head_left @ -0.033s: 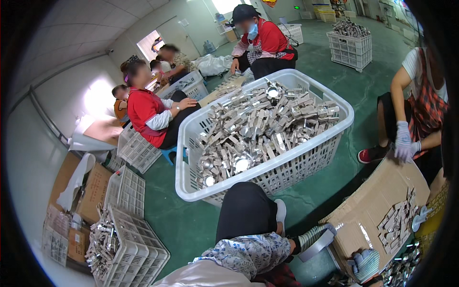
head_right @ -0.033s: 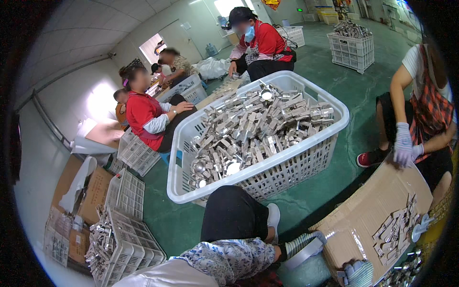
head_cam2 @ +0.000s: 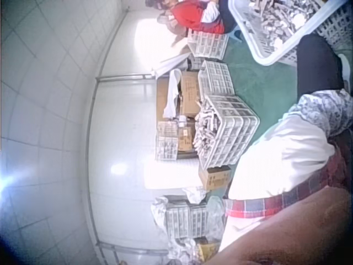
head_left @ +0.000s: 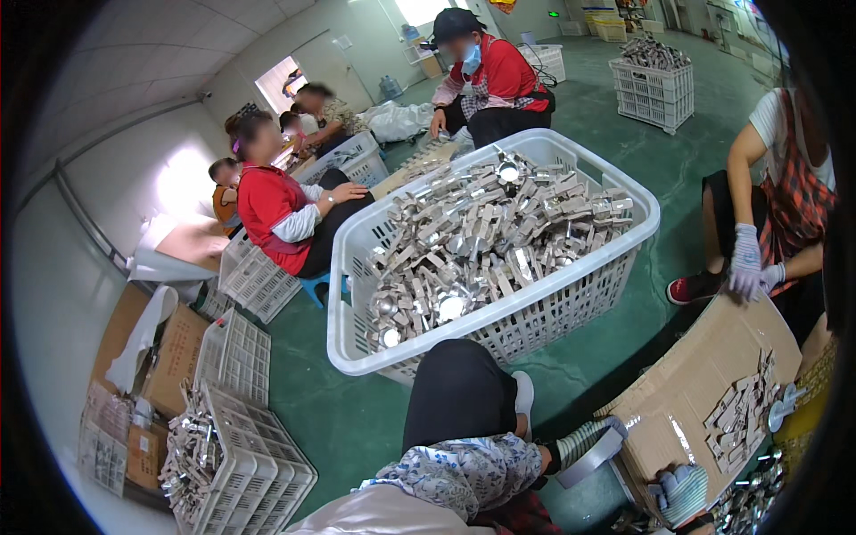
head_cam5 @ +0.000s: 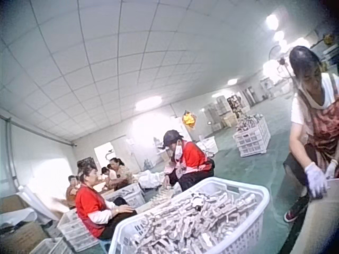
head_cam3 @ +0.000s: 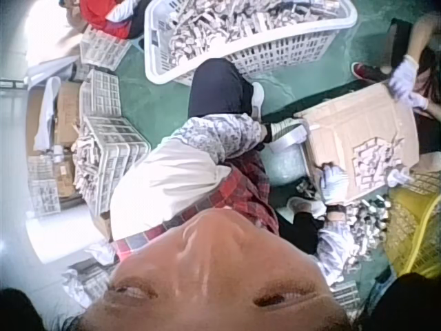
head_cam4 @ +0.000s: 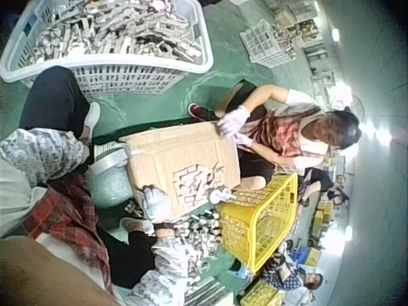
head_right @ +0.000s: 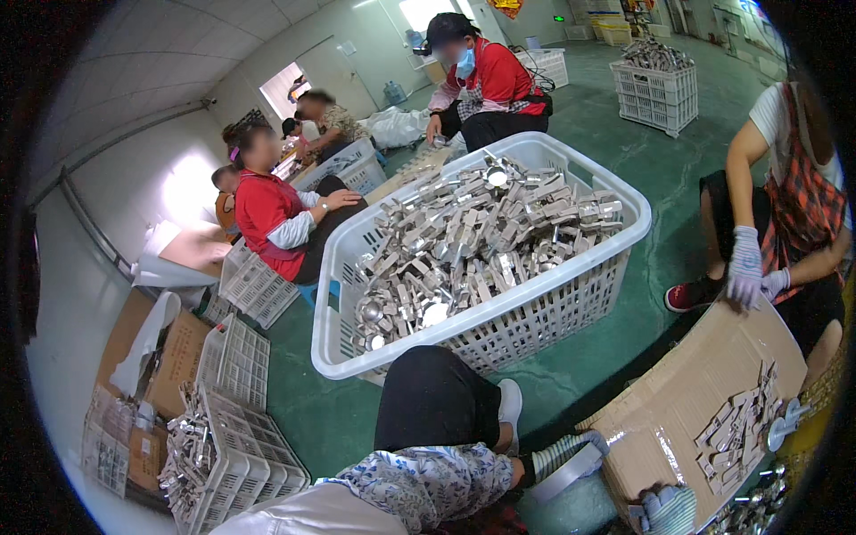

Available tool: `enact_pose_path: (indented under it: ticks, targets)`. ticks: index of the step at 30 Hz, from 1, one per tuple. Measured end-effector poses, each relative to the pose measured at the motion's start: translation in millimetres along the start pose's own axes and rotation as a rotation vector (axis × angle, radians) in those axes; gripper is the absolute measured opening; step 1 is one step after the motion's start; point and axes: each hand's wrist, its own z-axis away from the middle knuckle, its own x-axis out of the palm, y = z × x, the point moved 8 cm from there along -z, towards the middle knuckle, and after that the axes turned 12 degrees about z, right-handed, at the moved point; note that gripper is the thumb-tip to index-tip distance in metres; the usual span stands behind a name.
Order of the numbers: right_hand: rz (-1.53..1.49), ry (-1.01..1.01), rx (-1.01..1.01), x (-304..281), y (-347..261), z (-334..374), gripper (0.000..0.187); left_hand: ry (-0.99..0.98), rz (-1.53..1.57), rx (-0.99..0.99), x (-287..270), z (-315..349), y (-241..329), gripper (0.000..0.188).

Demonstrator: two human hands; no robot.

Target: The recorder and other workers are packing metal door lock components and handles into sets using cardboard strips and tape.

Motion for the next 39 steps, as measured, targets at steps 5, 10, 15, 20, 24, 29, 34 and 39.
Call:
enact_pose_path:
  ticks: [5,10,15,20,24,29,34,39]
  targets:
    - [0.056,0.058,0.066,19.2,7.6,6.7,0.024,0.011,0.027,-0.019,0.1,-0.4,-1.2,0.027]
    - [0.052,0.068,0.053,16.5,6.0,5.6,0.025,0.034,-0.007,-0.047,11.0,6.9,3.3,0.028]
    - [0.040,0.070,0.063,16.1,6.3,2.7,0.025,0.068,0.098,-0.012,22.1,10.7,9.0,0.025]
    - [0.033,0.093,0.069,17.2,7.8,5.1,0.024,0.081,0.096,-0.022,32.6,15.4,12.4,0.024]
    - [0.046,0.139,0.050,17.1,7.4,7.0,0.024,-0.019,0.046,-0.001,25.4,9.3,10.4,0.024]
    - [0.030,0.065,0.038,21.9,9.6,6.4,0.025,-0.001,0.016,0.001,10.8,3.3,4.6,0.026]
    - [0.039,0.135,0.041,16.2,7.2,6.8,0.024,0.060,0.124,-0.048,0.4,3.6,-2.5,0.027]
    - [0.031,0.096,0.032,19.9,9.1,7.7,0.024,-0.038,0.027,-0.025,18.5,9.6,5.6,0.028]
